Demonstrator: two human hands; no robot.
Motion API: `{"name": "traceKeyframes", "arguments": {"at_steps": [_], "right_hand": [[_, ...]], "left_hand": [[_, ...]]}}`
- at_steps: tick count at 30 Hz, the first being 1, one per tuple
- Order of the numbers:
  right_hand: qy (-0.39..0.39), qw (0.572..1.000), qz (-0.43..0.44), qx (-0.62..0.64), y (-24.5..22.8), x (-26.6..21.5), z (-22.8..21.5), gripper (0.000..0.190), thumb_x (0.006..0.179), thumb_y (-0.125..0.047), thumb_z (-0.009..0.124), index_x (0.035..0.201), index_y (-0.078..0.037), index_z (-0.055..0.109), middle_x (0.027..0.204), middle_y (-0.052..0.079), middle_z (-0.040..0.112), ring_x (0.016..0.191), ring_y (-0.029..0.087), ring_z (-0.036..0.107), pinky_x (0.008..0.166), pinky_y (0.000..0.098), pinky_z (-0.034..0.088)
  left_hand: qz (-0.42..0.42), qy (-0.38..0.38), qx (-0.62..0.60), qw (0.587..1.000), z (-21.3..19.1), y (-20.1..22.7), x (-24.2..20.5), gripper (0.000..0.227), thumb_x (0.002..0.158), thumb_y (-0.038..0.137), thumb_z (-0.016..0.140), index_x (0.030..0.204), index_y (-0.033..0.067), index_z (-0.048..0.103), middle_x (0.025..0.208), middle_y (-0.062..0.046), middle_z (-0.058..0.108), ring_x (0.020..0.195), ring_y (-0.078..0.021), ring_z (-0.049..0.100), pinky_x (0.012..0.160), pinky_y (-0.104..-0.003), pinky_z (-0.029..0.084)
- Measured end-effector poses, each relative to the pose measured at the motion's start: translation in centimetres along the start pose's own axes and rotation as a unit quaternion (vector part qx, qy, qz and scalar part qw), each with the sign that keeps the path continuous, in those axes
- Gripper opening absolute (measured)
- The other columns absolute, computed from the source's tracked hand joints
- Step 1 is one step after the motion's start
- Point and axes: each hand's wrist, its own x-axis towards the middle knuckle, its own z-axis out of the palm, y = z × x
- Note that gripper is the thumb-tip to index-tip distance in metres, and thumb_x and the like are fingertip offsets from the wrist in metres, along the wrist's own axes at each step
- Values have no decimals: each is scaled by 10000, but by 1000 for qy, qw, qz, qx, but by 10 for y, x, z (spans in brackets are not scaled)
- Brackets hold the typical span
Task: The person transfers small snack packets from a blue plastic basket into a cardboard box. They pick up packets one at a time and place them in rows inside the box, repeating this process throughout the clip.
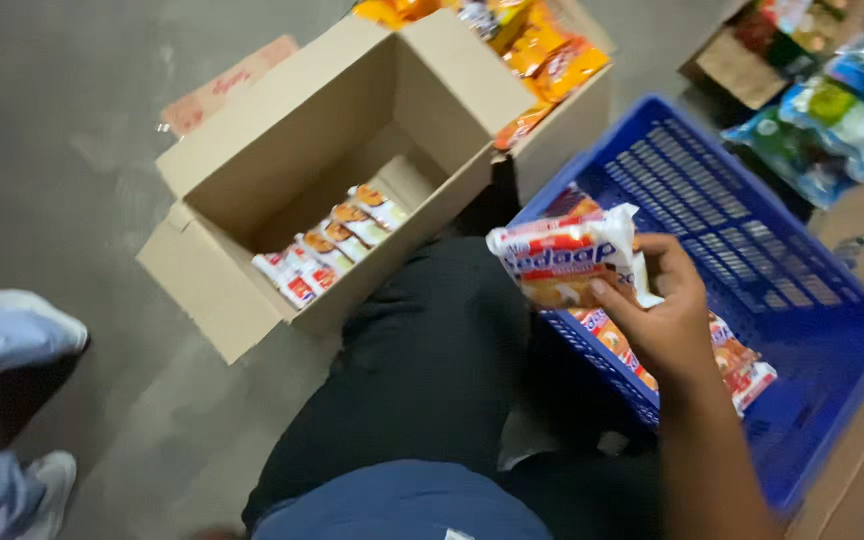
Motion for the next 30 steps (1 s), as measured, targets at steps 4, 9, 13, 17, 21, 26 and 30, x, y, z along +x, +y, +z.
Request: {"name": "traceKeyframes", "arguments": {"at_steps": [4,9,13,17,21,26,30], "right_hand": [[-75,996,-35,30,-25,41,63,505,779,-26,860,1168,-36,539,994,103,645,906,169,629,823,313,532],[-88,987,-87,-100,-48,94,151,429,833,-42,770,1149,-74,483,997,73,565,933,181,566,845,317,459],[-163,944,-178,-225,-41,141,208,622,774,-74,577,1379,-175,472,1218,145,618,1021,290,600,886,396,453],[-225,922,-143,-279,-16,161,250,776,839,-6,674,1547,-210,427,1142,278,604,1111,583,606,948,654,471],[-321,852,-81,-406,20,175,270,672,905,-105,665,1515,-294,455,1087,210,564,994,501,670,855,561,546],[-408,771,-17,-488,61,193,282,331,971,-254,635,1295,-229,574,1067,214,651,992,452,717,824,536,561],[-437,721,48,-537,61,196,286,442,912,-195,656,1336,-278,559,1107,234,731,1039,436,724,857,515,570]], "left_hand": [[-54,48,-49,996,1,52,36,256,1141,154,474,1293,1,613,1065,-219,679,1009,-400,672,812,-521,522],[2,270,-122,955,-34,132,97,162,1107,106,499,1207,20,593,1060,-161,641,974,-323,620,814,-460,499],[218,338,-174,899,-76,224,120,196,1100,137,491,1261,33,532,1168,-158,579,1031,-279,582,902,-414,497],[338,263,-112,897,-70,276,156,321,941,-90,611,1253,-14,609,1177,-207,598,1169,-451,588,1030,-522,417],[320,228,-37,919,-40,273,184,224,965,42,639,1176,48,714,1219,-165,699,1175,-401,640,1025,-503,458],[287,209,29,934,-39,274,185,194,1009,154,625,1142,140,766,1190,-68,756,1113,-307,698,957,-441,503],[265,198,35,943,-37,274,186,214,1022,173,598,1164,173,758,1189,-45,754,1090,-304,703,934,-440,512]]}}
